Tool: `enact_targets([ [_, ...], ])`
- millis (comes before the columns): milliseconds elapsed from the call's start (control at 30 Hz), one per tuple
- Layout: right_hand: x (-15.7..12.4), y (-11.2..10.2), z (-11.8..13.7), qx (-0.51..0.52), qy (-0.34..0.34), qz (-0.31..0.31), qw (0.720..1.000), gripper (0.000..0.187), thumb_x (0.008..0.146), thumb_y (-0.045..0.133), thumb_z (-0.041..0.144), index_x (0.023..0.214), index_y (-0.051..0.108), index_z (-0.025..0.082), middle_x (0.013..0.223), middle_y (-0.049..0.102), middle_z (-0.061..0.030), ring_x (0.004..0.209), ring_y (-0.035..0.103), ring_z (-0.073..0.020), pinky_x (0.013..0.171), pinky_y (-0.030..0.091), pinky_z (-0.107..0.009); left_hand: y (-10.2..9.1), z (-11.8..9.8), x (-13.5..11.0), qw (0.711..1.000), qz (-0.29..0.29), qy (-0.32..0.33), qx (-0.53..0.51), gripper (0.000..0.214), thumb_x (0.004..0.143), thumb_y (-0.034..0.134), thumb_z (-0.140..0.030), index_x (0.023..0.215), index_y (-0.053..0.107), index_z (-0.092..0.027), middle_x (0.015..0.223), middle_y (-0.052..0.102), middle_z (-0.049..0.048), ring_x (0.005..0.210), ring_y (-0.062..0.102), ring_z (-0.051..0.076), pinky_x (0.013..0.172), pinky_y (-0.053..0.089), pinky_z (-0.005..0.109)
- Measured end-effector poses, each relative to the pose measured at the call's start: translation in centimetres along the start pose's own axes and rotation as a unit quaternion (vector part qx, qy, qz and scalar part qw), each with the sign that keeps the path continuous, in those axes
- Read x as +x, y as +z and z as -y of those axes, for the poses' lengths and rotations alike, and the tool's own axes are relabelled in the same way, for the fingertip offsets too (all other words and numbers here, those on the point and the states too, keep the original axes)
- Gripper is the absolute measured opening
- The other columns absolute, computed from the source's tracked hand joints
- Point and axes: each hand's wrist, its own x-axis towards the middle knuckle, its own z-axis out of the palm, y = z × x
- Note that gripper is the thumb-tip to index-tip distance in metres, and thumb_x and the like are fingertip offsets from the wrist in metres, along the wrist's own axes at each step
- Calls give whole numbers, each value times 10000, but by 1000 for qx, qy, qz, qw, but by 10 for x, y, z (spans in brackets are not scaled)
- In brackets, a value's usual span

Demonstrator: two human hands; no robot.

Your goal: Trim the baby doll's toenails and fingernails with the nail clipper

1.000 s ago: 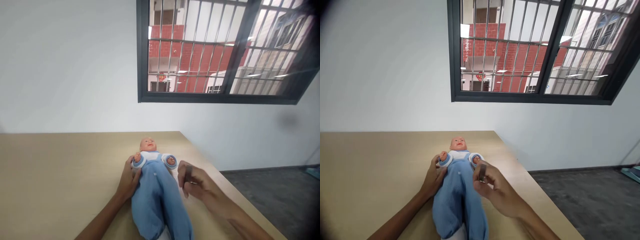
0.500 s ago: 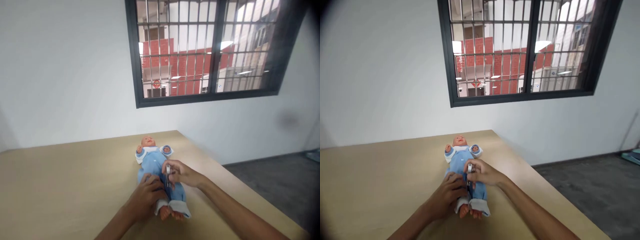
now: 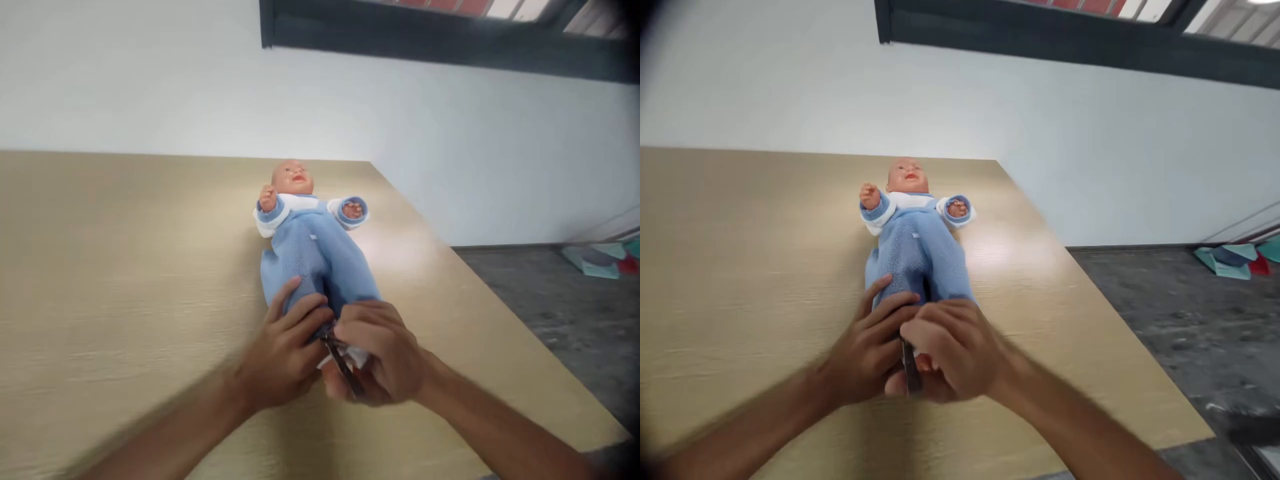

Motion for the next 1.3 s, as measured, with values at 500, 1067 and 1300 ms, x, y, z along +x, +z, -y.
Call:
enact_targets([
  [500,-6,5,17,55,58,-13,997,390,952,481,575,1058,465,200,637,572,37,469,516,-112,500,421,-232,-10,5,-1,991,85,-62,83,525,791,591,-284,1299,516,-175,1538,222,212,1432,149,423,1111,208,634],
  [1067,-1,-3,17,191,202,75,958,288,898,628,420,1037,486,211,585,551,69,504,516,-112,502,367,-200,-33,12,13,980,178,-32,77,695,632,571,-107,1311,473,-214,1482,319,150,1401,237,378,1101,252,601],
  [1300,4,-10,12,159,220,-3,963,319,881,652,417,1063,497,206,613,536,62,499,505,-108,483,366,-204,-58,31,11,995,92,-9,31,607,727,527,-36,1311,490,-198,1474,358,138,1374,345,281,1130,335,467],
])
